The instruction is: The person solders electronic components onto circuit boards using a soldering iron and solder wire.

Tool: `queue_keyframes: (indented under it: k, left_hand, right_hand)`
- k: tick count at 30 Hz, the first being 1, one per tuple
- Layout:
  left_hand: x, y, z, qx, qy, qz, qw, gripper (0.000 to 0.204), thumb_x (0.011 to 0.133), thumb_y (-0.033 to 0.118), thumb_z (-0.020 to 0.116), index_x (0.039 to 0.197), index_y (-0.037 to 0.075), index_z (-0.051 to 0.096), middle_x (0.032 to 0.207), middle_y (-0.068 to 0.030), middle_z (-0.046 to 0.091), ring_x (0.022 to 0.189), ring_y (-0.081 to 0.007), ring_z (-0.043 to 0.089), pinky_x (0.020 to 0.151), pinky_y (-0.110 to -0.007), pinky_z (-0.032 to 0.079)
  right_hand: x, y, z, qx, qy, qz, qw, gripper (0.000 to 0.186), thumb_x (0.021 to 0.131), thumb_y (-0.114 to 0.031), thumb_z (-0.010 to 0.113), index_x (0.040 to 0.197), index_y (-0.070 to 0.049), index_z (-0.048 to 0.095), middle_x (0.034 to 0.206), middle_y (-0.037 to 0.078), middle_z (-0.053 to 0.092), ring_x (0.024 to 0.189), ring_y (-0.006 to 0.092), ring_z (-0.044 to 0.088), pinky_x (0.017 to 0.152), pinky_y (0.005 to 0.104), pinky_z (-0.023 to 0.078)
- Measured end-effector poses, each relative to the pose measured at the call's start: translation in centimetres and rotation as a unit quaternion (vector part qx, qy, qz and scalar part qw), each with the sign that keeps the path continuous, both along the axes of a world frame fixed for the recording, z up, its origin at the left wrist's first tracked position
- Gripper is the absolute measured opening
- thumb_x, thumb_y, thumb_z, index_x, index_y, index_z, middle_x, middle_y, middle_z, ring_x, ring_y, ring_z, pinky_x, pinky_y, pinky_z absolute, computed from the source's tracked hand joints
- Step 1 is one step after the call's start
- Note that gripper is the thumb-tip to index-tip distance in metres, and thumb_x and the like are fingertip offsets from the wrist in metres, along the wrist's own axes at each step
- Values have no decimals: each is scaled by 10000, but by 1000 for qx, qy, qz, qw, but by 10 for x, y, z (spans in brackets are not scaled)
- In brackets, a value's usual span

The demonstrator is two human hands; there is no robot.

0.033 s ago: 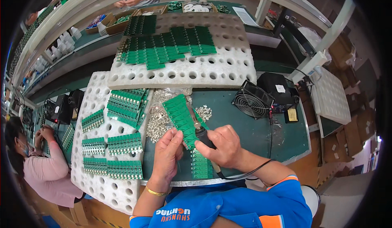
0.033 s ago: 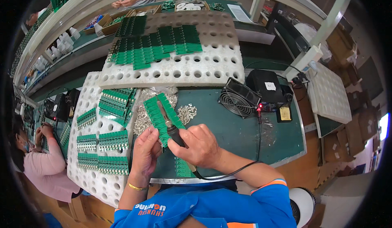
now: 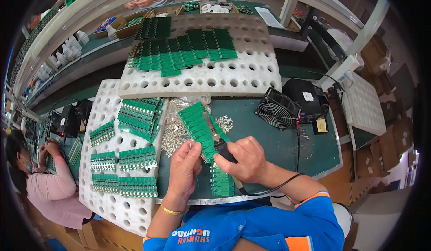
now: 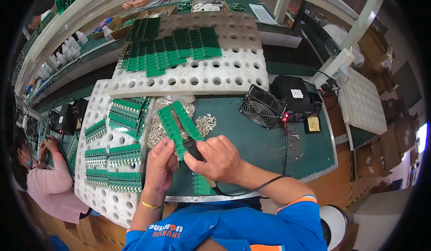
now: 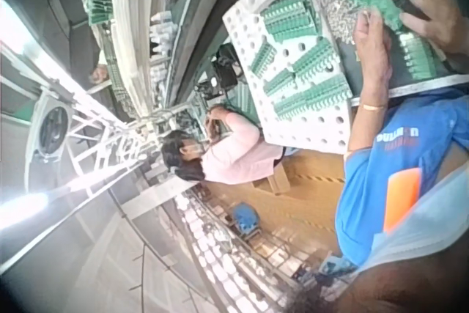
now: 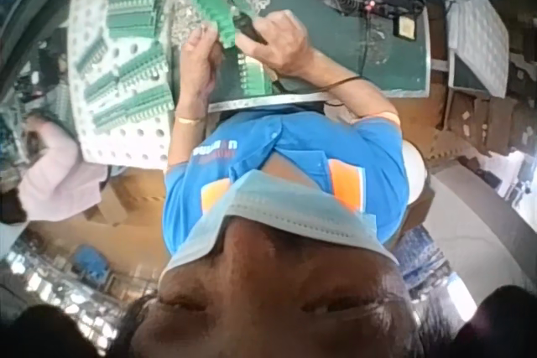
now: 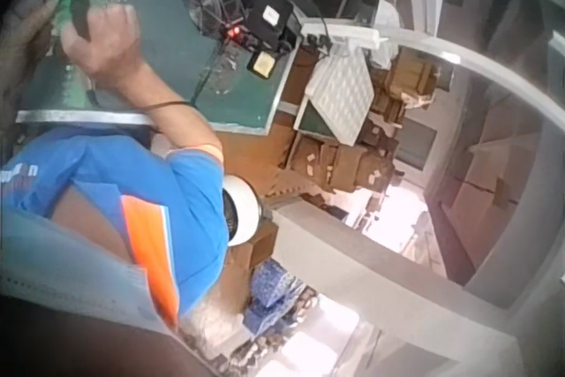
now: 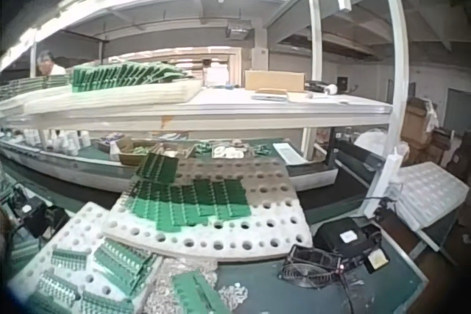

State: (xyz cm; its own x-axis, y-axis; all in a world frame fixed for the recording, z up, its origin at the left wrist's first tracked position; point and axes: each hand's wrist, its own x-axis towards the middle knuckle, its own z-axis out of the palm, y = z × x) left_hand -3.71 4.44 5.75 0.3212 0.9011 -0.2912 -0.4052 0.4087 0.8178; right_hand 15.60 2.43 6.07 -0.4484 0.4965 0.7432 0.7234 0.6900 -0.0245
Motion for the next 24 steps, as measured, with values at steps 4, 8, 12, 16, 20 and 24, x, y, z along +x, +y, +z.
queue_keyframes:
  k: [4,8,12,16,20,24]
  left_hand:
    - [7,10,11,6,-30,10,999,163,1003,247,578,972,87,589,652,75,477,451,16,304,413,-189,213]
    - [13,33,14,19,-69,0,997,239,1013,290,560,1047,57,600,720,34,542,445,15,311,401,-180,218]
    - [15,36,28,3,-35,13,999,333,1020,283,537,1237,37,591,776,-5,621,438,-8,301,396,-174,232]
    - [-12,22,14,8,-70,20,997,336,991,228,583,1252,17,576,787,-3,594,456,15,297,409,-168,219]
    - [-39,-3,11,-16,-45,63,997,305,981,175,578,1234,5,583,748,11,574,469,16,289,417,-163,210]
    - [-64,-31,6,-43,-47,72,995,262,985,163,564,1179,-12,591,676,29,499,472,4,266,424,-170,205]
  right_hand:
    - [3,12,13,52,-50,2,997,337,699,-166,673,1035,-176,648,843,46,533,653,182,499,518,301,394]
    - [7,35,25,74,-59,3,996,296,722,-151,667,1015,-157,626,755,34,460,580,166,478,461,291,381]
    - [18,62,39,96,-61,-60,992,271,742,-129,665,1007,-147,608,720,30,428,598,187,505,466,319,408]
    - [47,101,50,142,-14,-104,984,387,668,-17,698,1031,-123,611,745,86,522,654,274,575,526,365,474]
    - [92,143,71,176,-16,-156,972,412,708,51,705,1087,-87,620,912,132,636,790,333,643,666,376,528]
    - [117,184,84,171,-65,-259,948,335,775,-5,696,1083,-80,589,918,145,624,808,330,657,681,395,524]
